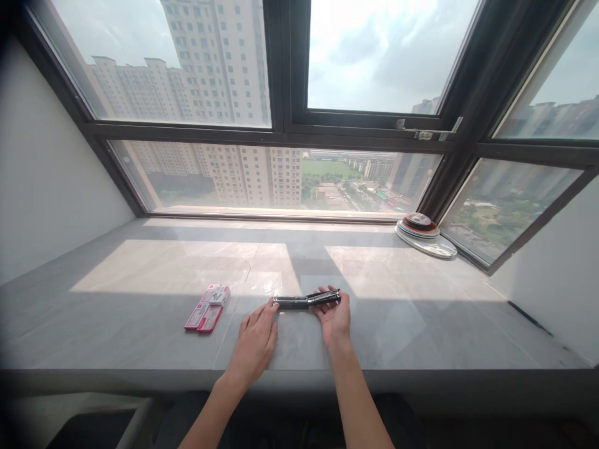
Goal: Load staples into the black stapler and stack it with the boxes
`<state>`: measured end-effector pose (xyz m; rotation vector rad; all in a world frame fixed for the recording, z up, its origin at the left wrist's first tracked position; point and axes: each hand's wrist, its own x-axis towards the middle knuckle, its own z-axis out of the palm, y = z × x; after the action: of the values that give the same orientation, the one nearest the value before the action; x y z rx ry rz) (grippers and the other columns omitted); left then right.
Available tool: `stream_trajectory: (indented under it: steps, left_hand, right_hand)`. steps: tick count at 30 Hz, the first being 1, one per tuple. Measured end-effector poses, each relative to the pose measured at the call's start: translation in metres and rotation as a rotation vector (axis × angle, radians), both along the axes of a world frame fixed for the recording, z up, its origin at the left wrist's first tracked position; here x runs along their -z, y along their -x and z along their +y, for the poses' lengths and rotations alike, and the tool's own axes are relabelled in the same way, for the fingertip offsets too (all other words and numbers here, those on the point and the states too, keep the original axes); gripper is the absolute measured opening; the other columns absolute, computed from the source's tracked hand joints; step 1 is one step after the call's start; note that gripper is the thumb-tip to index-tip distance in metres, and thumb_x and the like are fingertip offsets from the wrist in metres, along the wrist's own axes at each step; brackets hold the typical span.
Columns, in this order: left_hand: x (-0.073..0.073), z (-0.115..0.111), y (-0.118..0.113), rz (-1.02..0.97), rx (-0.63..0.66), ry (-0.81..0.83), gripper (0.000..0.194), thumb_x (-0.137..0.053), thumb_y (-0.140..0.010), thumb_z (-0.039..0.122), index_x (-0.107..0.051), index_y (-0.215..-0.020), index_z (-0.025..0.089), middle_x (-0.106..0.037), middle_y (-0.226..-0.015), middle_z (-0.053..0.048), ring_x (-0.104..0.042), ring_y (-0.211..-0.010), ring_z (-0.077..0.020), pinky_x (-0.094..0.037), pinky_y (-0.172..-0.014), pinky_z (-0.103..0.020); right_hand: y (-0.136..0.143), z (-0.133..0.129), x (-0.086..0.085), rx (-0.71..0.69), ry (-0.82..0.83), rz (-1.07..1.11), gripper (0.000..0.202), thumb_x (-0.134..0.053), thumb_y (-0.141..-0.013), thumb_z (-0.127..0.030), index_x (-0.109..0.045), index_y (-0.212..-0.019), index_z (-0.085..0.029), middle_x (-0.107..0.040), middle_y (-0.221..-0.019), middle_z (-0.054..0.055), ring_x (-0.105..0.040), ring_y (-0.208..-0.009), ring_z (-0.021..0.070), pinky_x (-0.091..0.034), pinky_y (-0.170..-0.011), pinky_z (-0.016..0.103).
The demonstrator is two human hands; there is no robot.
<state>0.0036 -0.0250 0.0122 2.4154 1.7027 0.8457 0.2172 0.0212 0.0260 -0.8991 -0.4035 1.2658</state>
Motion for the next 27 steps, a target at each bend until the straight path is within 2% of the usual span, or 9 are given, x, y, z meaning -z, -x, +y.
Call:
stream_trajectory:
  steps: [3, 7, 9, 11, 14, 18, 20, 23, 27]
  left_hand:
    - [-0.005, -0.002, 0.01, -0.027, -0.067, -0.047, 0.048, -0.037, -0.101, 0.022, -0.043, -0.148, 0.025, -0.037, -0.161, -0.007, -0.032, -0.149, -0.0243, -0.026, -0.122, -0.049]
    - [-0.007, -0.012, 0.043, -0.009, -0.442, -0.158, 0.051, -0.043, -0.099, 0.026, -0.043, -0.149, 0.017, -0.023, -0.166, -0.014, -0.019, -0.153, -0.0329, -0.016, -0.123, -0.059]
    - [-0.003, -0.02, 0.062, 0.026, -0.567, -0.16, 0.051, -0.045, -0.098, 0.028, -0.046, -0.146, 0.012, -0.022, -0.165, -0.018, -0.02, -0.151, -0.0369, -0.018, -0.121, -0.062]
    - [0.003, -0.028, 0.076, 0.065, -0.594, -0.143, 0.047, -0.047, -0.098, 0.03, -0.052, -0.141, 0.012, -0.025, -0.163, -0.019, -0.023, -0.149, -0.0385, -0.02, -0.119, -0.062]
    - [0.006, -0.037, 0.086, 0.061, -0.521, -0.113, 0.039, -0.051, -0.096, 0.033, -0.06, -0.132, 0.021, -0.038, -0.156, -0.015, -0.035, -0.142, -0.038, -0.031, -0.113, -0.061]
    - [-0.001, -0.03, 0.07, -0.069, -0.183, 0.027, 0.028, -0.053, -0.096, 0.03, -0.063, -0.122, 0.031, -0.063, -0.128, -0.005, -0.056, -0.116, -0.0279, -0.046, -0.098, -0.045]
    - [-0.006, -0.021, 0.051, -0.134, -0.033, 0.082, 0.027, -0.057, -0.094, 0.029, -0.063, -0.12, 0.031, -0.067, -0.119, -0.003, -0.059, -0.11, -0.0254, -0.047, -0.096, -0.042]
    - [-0.012, -0.005, 0.02, -0.186, 0.067, 0.103, 0.028, -0.065, -0.088, 0.028, -0.063, -0.117, 0.029, -0.07, -0.111, -0.003, -0.061, -0.106, -0.0252, -0.045, -0.096, -0.042]
    - [-0.014, 0.006, 0.001, -0.233, 0.139, 0.135, 0.036, -0.074, -0.082, 0.029, -0.063, -0.117, 0.03, -0.07, -0.11, -0.001, -0.061, -0.106, -0.0244, -0.044, -0.098, -0.041]
  right_hand:
    - [-0.013, -0.017, 0.011, -0.068, -0.027, 0.078, 0.032, -0.054, -0.089, -0.053, -0.06, -0.107, -0.026, -0.071, -0.118, 0.006, -0.067, -0.115, 0.0244, -0.056, -0.1, 0.045]
    - [-0.023, -0.049, 0.017, -0.164, -0.012, -0.028, 0.033, -0.061, -0.089, -0.047, -0.062, -0.116, -0.026, -0.068, -0.124, 0.006, -0.063, -0.124, 0.0233, -0.054, -0.103, 0.039]
    - [-0.025, -0.06, 0.019, -0.201, 0.036, -0.179, 0.039, -0.065, -0.087, -0.048, -0.062, -0.119, -0.025, -0.069, -0.12, 0.008, -0.067, -0.115, 0.0247, -0.058, -0.095, 0.039]
    - [-0.024, -0.064, 0.021, -0.25, 0.084, -0.392, 0.044, -0.066, -0.086, -0.053, -0.063, -0.117, -0.022, -0.071, -0.105, 0.008, -0.072, -0.092, 0.0233, -0.061, -0.076, 0.036]
    - [-0.017, -0.061, 0.019, -0.337, 0.116, -0.767, 0.047, -0.06, -0.087, -0.058, -0.065, -0.113, -0.019, -0.068, -0.081, 0.004, -0.061, -0.062, 0.0169, -0.051, -0.051, 0.027]
    - [-0.001, -0.051, 0.007, -0.431, 0.035, -1.165, 0.035, -0.058, -0.089, -0.052, -0.07, -0.101, -0.022, -0.064, -0.068, 0.0, -0.058, -0.063, 0.0158, -0.043, -0.058, 0.025]
    - [0.007, -0.044, 0.002, -0.556, -0.009, -1.162, 0.034, -0.057, -0.091, -0.052, -0.07, -0.095, -0.021, -0.063, -0.064, -0.001, -0.057, -0.06, 0.0146, -0.04, -0.058, 0.024]
    - [0.014, -0.029, -0.001, -0.727, 0.031, -1.024, 0.04, -0.054, -0.092, -0.057, -0.065, -0.084, -0.019, -0.056, -0.055, -0.003, -0.044, -0.047, 0.0107, -0.032, -0.048, 0.023]
    - [0.0, -0.016, 0.003, -0.746, 0.11, -0.987, 0.041, -0.061, -0.087, -0.058, -0.06, -0.077, -0.019, -0.045, -0.049, -0.006, -0.033, -0.041, 0.0081, -0.022, -0.042, 0.022]
